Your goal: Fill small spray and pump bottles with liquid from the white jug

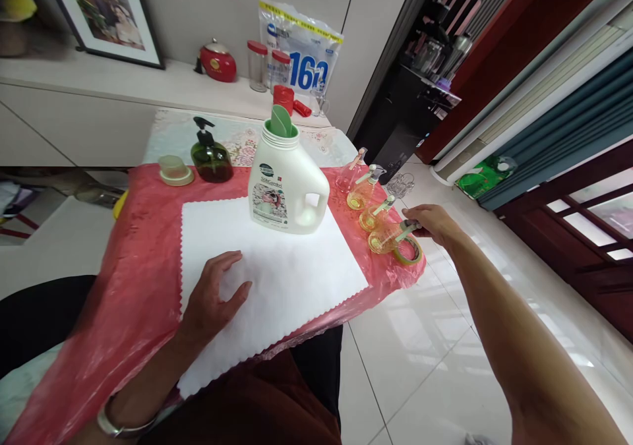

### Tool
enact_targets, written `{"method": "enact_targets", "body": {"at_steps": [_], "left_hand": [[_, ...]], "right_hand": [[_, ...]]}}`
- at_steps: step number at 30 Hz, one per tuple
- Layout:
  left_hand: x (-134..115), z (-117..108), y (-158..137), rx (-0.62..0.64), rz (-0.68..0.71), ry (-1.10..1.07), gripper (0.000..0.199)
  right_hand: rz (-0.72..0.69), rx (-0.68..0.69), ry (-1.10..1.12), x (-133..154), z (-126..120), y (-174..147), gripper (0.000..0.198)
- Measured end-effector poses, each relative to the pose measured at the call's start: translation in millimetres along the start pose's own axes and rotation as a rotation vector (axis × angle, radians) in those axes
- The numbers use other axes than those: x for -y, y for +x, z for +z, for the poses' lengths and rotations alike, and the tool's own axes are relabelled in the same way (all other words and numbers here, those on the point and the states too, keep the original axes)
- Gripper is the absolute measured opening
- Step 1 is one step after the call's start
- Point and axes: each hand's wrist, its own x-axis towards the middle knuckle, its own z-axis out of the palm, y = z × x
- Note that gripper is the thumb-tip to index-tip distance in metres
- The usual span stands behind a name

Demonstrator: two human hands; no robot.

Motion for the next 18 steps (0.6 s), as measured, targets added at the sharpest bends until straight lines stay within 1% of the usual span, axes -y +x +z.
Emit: {"method": "enact_targets", "body": {"at_steps": [6,9,11,13,16,18], "left_hand": [[0,0,-2,-0.013,0.038,0.060,0.034],[1,0,-4,0.034,0.089,0.143,0.030],[4,1,-5,0.099,0.123,0.195,0.027],[6,2,-5,0.199,0.138,0.227,0.024],[3,1,-2,0.359,0.089,0.256,0.025],[-6,-5,1,0.444,0.034,0.276,0.029]], "right_hand": [[-0.004,0.010,0.069,1,-4,-8,0.033],[-0.018,0.013,0.107,-2,-4,-15,0.036],[-0.025,0.005,0.129,-4,-2,-18,0.036],[-0.032,-0.006,0.142,-8,-1,-18,0.036],[-0.062,-0.031,0.129,-15,-4,-18,0.036],[-0.118,-0.092,0.087,-18,-9,-24,0.036]]}}
